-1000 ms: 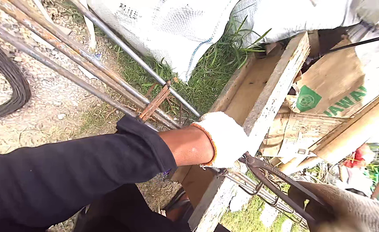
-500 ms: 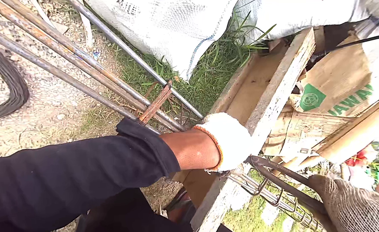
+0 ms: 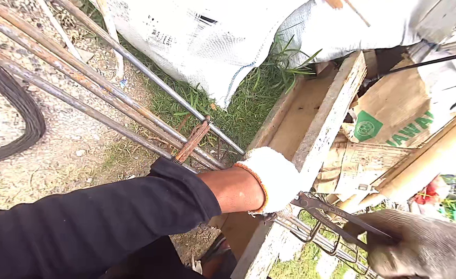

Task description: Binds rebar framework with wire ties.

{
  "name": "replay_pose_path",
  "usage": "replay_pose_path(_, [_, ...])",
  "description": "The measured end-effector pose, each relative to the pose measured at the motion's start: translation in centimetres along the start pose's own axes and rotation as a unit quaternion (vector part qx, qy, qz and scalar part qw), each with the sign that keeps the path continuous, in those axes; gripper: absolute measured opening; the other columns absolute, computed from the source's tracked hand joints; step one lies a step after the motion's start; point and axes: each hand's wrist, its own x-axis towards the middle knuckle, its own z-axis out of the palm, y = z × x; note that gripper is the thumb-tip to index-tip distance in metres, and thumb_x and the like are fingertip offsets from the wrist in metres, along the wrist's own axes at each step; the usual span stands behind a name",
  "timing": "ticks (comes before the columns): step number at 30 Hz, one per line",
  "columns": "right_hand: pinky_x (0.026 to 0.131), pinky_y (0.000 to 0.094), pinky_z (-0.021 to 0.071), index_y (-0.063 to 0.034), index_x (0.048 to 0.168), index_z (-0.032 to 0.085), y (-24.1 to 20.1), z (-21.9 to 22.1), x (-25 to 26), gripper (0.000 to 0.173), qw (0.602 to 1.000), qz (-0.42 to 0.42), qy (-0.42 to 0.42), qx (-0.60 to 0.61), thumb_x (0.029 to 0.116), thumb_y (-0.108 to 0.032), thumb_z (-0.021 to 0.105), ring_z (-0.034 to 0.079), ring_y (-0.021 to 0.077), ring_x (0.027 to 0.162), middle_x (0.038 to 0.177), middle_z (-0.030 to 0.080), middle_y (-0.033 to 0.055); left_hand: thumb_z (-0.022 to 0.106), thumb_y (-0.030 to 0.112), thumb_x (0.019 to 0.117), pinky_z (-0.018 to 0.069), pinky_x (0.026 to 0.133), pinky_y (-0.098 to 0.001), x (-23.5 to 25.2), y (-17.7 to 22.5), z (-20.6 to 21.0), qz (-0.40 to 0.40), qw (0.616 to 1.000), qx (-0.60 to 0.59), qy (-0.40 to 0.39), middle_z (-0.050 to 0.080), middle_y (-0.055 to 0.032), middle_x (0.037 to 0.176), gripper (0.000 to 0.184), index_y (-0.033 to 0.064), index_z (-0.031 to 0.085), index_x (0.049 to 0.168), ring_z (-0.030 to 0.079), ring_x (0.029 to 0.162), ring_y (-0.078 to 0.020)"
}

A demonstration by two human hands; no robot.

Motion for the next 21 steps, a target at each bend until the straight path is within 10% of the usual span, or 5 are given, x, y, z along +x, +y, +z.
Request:
replay_pose_path(4, [0.065, 0.0572, 0.0560, -0.0076, 0.138, 0.050, -0.7, 3.0, -2.0, 0.073, 0.960, -0.056, 0.199, -0.188, 0.0780, -0.024, 0.089, 0.070, 0.0359, 0.074, 0.089, 0.070, 0.0167, 0.076, 0.025, 0.0879, 0.0492, 0.063, -0.0504, -0.1, 0.2, -0.2, -0.005, 1.000, -0.006, -0.004, 0.064, -0.0087, 0.083, 0.017, 0.0112, 0.068, 0.093, 0.065, 0.080, -0.0299])
replay_pose_path(7, [0.062, 0.0641, 0.0531, -0.0022, 0.131, 0.057, 0.0, 5.6, -2.0, 0.047, 0.852, -0.079, 0.354, -0.377, 0.0879, -0.017, 0.069, 0.069, 0.0484, 0.083, 0.107, 0.067, 0.0265, 0.076, 0.026, 0.0879, 0.0495, 0.061, -0.0493, 0.0, 0.2, -0.1, -0.012, 1.000, -0.004, 0.001, 0.064, -0.0076, 0.081, 0.016, 0.0124, 0.069, 0.094, 0.064, 0.077, -0.0285])
replay_pose_path(12, [0.066, 0.0570, 0.0521, -0.0012, 0.134, 0.060, 2.5, 7.2, 0.8, 0.035, 0.627, -0.066, 0.559, -0.538, 0.0991, -0.005, 0.056, 0.067, 0.0454, 0.078, 0.089, 0.065, 0.0241, 0.075, 0.028, 0.0889, 0.0479, 0.059, -0.0474, -0.1, 0.3, 0.0, -0.015, 1.000, 0.002, 0.006, 0.062, -0.0059, 0.076, 0.016, 0.0135, 0.068, 0.090, 0.063, 0.073, -0.0267])
replay_pose_path(17, [0.062, 0.0611, 0.0539, 0.0047, 0.107, 0.062, 1.4, 7.4, 1.2, 0.032, 0.727, 0.004, 0.502, -0.469, 0.1056, -0.026, 0.053, 0.068, 0.0515, 0.078, 0.084, 0.065, 0.0279, 0.075, 0.033, 0.0871, 0.0480, 0.059, -0.0477, 0.3, -0.1, 0.3, 0.000, 1.000, 0.025, 0.014, 0.062, -0.0041, 0.077, 0.019, 0.0162, 0.067, 0.087, 0.063, 0.074, -0.0255])
replay_pose_path(21, [0.071, 0.0684, 0.0527, 0.0047, 0.116, 0.060, -1.0, 6.7, -0.7, 0.034, 0.856, 0.059, 0.362, -0.364, 0.1039, -0.026, 0.054, 0.068, 0.0547, 0.091, 0.097, 0.066, 0.0323, 0.077, 0.033, 0.0865, 0.0482, 0.059, -0.0474, 0.4, 0.0, 0.4, -0.005, 0.999, 0.032, 0.021, 0.063, -0.0038, 0.078, 0.019, 0.0159, 0.068, 0.087, 0.064, 0.075, -0.0252])
